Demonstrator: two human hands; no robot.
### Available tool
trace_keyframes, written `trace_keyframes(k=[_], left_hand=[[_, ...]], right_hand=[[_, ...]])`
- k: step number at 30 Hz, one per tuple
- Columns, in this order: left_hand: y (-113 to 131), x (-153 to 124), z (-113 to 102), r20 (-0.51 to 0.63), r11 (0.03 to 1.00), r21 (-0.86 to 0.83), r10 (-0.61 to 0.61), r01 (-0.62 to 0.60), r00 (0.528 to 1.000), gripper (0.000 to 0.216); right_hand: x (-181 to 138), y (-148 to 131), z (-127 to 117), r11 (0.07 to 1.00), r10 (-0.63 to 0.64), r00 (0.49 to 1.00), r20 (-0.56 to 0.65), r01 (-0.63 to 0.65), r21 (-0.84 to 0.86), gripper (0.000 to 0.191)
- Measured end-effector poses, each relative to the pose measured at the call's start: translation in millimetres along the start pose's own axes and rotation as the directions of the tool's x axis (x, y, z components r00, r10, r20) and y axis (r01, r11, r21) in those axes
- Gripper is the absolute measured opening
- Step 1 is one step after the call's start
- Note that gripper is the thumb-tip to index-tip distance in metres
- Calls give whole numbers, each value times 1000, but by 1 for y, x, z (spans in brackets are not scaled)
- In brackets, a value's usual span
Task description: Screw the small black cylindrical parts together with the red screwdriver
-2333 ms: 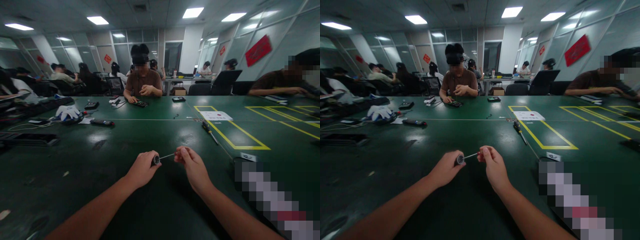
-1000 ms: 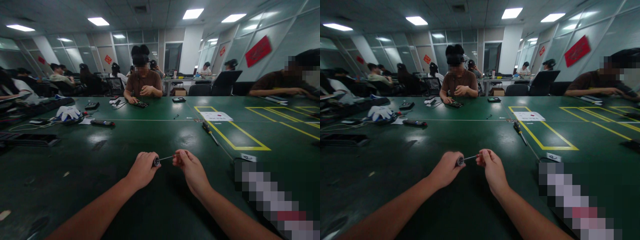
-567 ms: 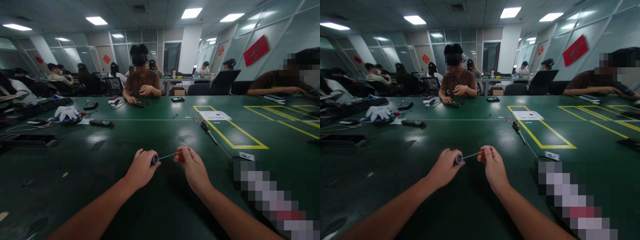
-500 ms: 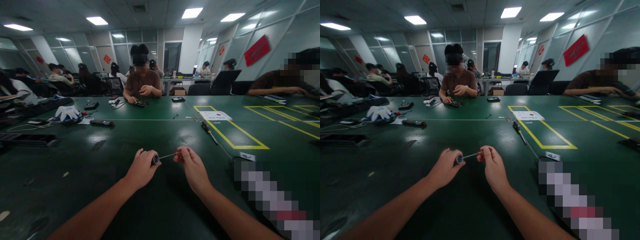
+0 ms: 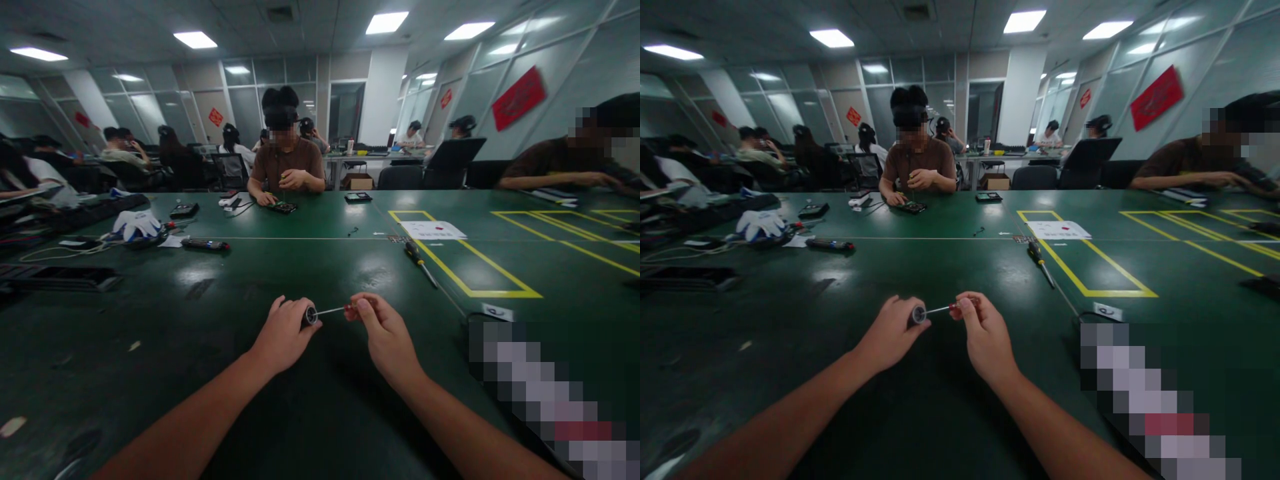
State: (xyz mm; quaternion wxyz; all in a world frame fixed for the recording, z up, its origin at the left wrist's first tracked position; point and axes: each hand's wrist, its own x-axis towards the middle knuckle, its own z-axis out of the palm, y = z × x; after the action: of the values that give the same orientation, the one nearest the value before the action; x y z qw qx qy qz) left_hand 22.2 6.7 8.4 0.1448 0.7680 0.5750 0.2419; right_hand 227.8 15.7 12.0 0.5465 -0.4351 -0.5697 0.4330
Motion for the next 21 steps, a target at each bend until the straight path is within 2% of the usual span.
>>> trace_keyframes(k=[11, 21], left_hand=[[-1, 1, 1, 12, 999, -39, 3, -3, 1000, 10], [4, 1, -2, 20, 999, -33, -15, 16, 1000, 8]], right_hand=[[1, 1, 0, 999, 21, 999, -40, -23, -35, 41], [1, -1, 0, 1000, 19, 1000, -24, -19, 0, 38]])
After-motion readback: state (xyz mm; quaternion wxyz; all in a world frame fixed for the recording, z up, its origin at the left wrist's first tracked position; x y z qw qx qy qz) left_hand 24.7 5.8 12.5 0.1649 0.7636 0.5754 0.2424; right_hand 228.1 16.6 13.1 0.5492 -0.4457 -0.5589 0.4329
